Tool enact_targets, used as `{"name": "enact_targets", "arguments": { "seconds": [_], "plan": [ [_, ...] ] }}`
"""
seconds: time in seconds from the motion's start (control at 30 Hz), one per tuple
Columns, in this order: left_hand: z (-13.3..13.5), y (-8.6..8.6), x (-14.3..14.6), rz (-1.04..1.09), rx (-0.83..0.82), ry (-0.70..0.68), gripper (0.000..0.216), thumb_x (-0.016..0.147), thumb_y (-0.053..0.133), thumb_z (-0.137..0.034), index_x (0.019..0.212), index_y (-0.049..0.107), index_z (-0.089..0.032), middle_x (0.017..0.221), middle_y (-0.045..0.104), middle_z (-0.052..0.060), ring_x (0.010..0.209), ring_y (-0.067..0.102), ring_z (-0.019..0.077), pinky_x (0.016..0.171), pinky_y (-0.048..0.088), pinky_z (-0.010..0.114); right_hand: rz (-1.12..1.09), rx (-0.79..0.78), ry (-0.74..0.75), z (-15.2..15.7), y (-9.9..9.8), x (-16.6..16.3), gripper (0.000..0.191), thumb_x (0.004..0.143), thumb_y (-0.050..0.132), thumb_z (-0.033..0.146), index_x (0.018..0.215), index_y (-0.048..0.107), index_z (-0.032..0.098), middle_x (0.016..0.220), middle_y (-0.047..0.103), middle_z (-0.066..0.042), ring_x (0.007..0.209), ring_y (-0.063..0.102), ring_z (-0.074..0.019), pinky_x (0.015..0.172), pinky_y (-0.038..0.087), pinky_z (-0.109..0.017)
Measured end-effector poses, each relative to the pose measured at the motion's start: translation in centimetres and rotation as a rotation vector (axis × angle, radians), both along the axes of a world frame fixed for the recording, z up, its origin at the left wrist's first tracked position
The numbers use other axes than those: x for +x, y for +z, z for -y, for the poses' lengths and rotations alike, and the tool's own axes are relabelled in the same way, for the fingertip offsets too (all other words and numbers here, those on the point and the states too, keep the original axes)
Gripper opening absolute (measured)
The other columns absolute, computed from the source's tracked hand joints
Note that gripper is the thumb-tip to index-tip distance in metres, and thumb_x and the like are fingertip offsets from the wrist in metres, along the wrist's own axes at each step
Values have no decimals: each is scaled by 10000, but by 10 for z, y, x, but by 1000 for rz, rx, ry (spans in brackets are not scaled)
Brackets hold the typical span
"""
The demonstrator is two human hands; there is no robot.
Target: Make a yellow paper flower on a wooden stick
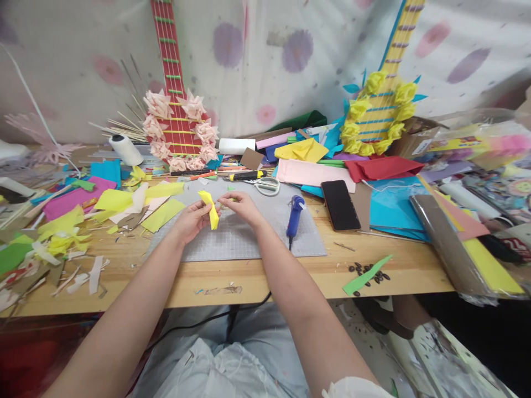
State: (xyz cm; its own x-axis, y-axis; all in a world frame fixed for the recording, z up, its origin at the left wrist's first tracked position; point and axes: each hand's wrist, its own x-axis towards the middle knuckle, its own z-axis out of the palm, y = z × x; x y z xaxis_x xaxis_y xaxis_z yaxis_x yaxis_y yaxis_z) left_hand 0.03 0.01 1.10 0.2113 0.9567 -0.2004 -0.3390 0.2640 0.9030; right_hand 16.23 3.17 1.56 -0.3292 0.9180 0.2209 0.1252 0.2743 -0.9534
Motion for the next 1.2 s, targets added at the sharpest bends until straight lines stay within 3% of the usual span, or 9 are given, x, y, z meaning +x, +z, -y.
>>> {"name": "enact_targets", "arguments": {
  "seconds": [0.23, 0.43, 0.57, 0.7, 0.83, 1.2],
  "plan": [
    [-1, -4, 2, -25, 25, 47, 243, 671, 657, -264, 875, 563, -169, 775, 621, -2, 620, 621, 121, 632, 503, 277, 41, 45, 39, 2, 1, 0, 210, 719, 588, 376, 786, 673, 196, 792, 655, -11, 779, 554, -137, 745, 404, -264],
    [-1, 0, 2, 43, 34, 116, 205, 645, 678, -230, 795, 568, -144, 626, 560, -37, 518, 572, 79, 596, 510, 241, 310, 252, -158, 5, 5, -1, 184, 739, 590, 355, 782, 707, 219, 767, 672, -27, 858, 508, -175, 793, 351, -307],
    [1, 5, 1, 129, -5, 84, 196, 654, 669, -186, 815, 567, -143, 626, 558, -40, 504, 554, 62, 587, 520, 230, 301, 274, -166, 3, 5, -1, 171, 736, 594, 346, 771, 707, 222, 754, 670, -23, 828, 505, -167, 794, 344, -311],
    [1, 6, 0, 206, -39, 42, 185, 698, 634, -179, 862, 551, -160, 688, 580, -34, 512, 549, 50, 592, 529, 233, 67, 134, -34, 5, 6, -7, 183, 709, 597, 365, 693, 673, 198, 705, 645, -5, 711, 528, -126, 731, 377, -276],
    [1, 5, -1, 260, -45, 30, 166, 716, 620, -175, 856, 532, -166, 729, 590, -34, 523, 550, 43, 586, 527, 221, -123, -98, -65, 10, 6, -16, 230, 624, 647, 399, 663, 637, 172, 637, 592, 13, 620, 496, -99, 633, 373, -242],
    [1, 2, 0, 210, -29, 38, 183, 701, 636, -178, 839, 516, -176, 630, 584, -42, 511, 565, 67, 552, 529, 230, -215, -382, -97, 11, 2, -19, 283, 513, 715, 378, 655, 614, 155, 572, 542, 34, 536, 428, -68, 555, 318, -226]
  ]
}}
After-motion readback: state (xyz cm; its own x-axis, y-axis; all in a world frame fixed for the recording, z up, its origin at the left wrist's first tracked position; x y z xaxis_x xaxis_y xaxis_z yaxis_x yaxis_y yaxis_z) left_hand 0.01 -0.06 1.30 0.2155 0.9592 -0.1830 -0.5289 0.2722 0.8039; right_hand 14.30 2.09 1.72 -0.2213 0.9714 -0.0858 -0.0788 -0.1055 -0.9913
